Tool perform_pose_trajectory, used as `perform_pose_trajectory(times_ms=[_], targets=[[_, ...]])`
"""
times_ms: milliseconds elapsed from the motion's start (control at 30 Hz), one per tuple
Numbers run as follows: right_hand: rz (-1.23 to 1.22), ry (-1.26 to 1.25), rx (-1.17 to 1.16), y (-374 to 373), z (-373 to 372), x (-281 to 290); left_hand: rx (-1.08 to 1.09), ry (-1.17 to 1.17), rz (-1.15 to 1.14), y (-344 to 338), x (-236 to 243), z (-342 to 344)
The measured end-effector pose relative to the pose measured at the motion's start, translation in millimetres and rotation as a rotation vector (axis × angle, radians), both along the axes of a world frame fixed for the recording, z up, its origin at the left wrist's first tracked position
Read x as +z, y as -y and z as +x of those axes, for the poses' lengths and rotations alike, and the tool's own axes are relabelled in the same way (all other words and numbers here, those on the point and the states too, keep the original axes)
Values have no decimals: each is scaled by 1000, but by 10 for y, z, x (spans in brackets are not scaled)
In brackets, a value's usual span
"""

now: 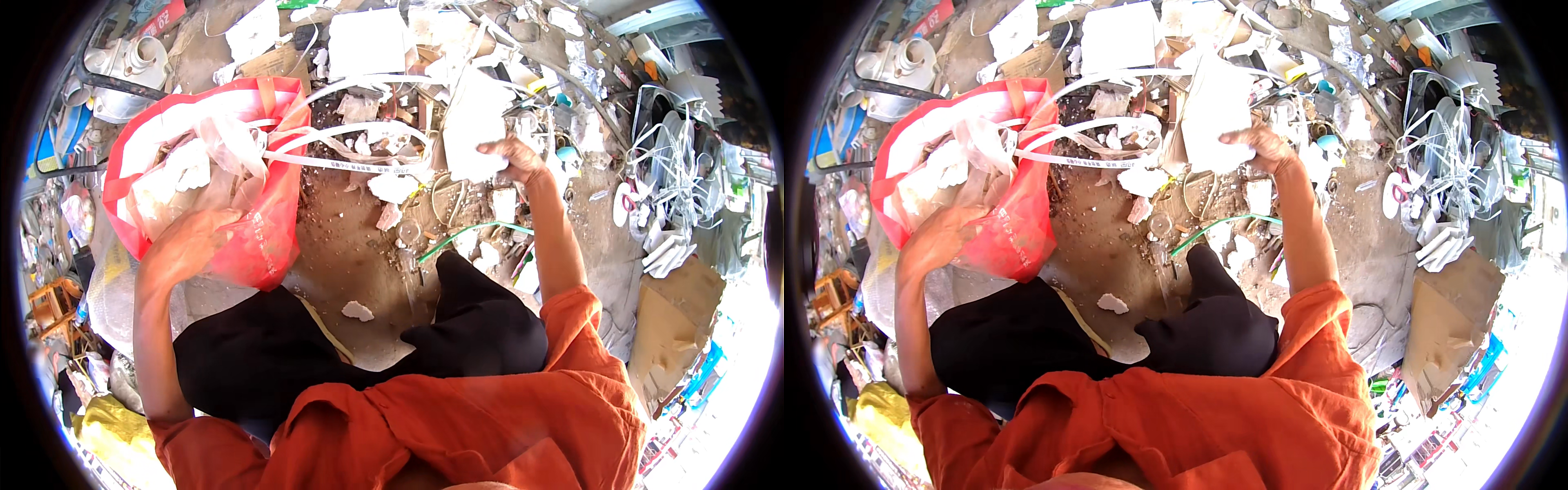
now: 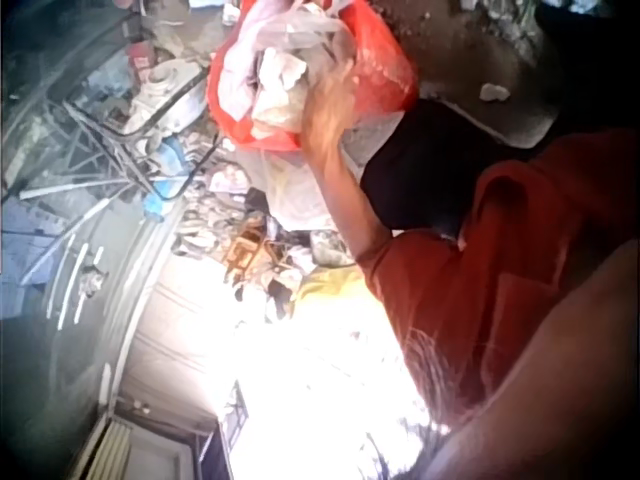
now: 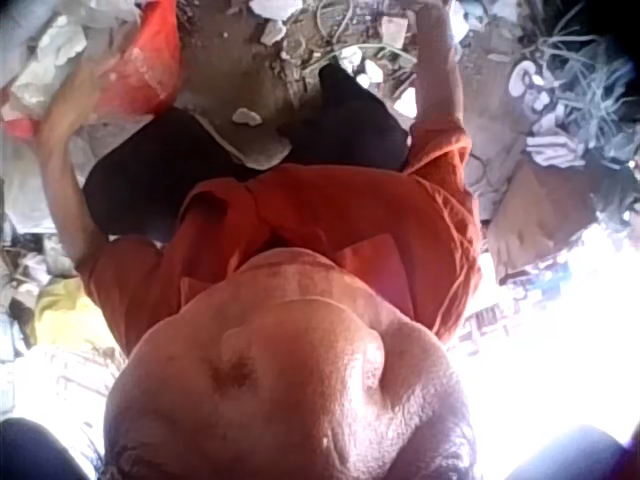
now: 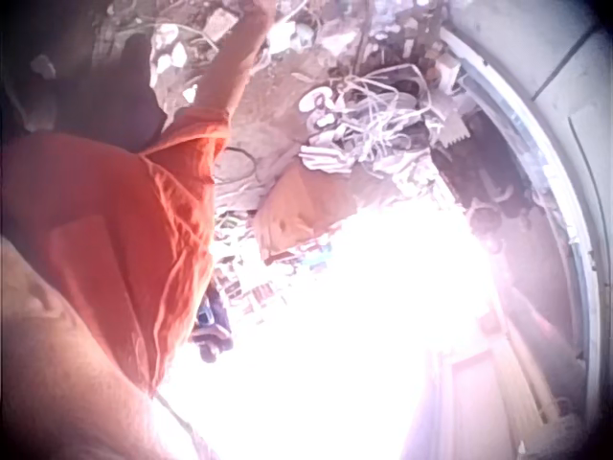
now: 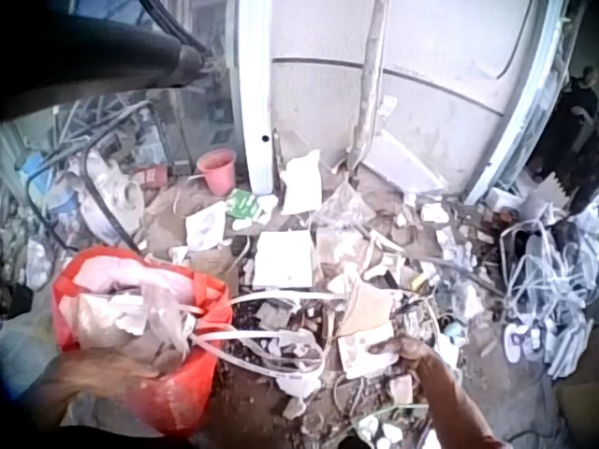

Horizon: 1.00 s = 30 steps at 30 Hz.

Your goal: The person sorts through a pile of waste on the floor, picking up and placing various items into a red bag, including plastic, paper, cardboard, and small electronic components.

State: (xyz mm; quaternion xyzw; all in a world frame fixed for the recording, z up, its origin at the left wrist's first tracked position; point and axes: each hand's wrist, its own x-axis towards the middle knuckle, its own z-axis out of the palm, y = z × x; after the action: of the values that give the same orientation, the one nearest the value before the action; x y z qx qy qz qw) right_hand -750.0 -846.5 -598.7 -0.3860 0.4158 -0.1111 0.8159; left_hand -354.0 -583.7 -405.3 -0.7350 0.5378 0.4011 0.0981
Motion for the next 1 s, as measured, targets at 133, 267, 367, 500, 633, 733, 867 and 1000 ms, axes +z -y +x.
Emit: perform_pose_trajectory(times_ms=[133,267,367,500,633,733,867,1000], targets=[[-111,199,-232,1053,309,-198,11,-26,-48,-16,-92,61],[-279,67,-346,1819,1033,-252,-4,34,29,31,-9,16],[-755,-934,140,2485,1204,-1020,50,117,220,314,165,-213],[-678,-894,112,2385,1536,-821,136,81,193,218,179,-219],[-553,-509,-66,2189,1648,-593,169,2,137,192,93,-162],[-384,-216,-126,2292,1753,-854,156,20,154,276,123,-190],[-172,-125,-128,1715,1896,-678,126,62,199,311,102,-203],[3,84,-144,1428,1540,-734,50,21,45,128,67,-105]])
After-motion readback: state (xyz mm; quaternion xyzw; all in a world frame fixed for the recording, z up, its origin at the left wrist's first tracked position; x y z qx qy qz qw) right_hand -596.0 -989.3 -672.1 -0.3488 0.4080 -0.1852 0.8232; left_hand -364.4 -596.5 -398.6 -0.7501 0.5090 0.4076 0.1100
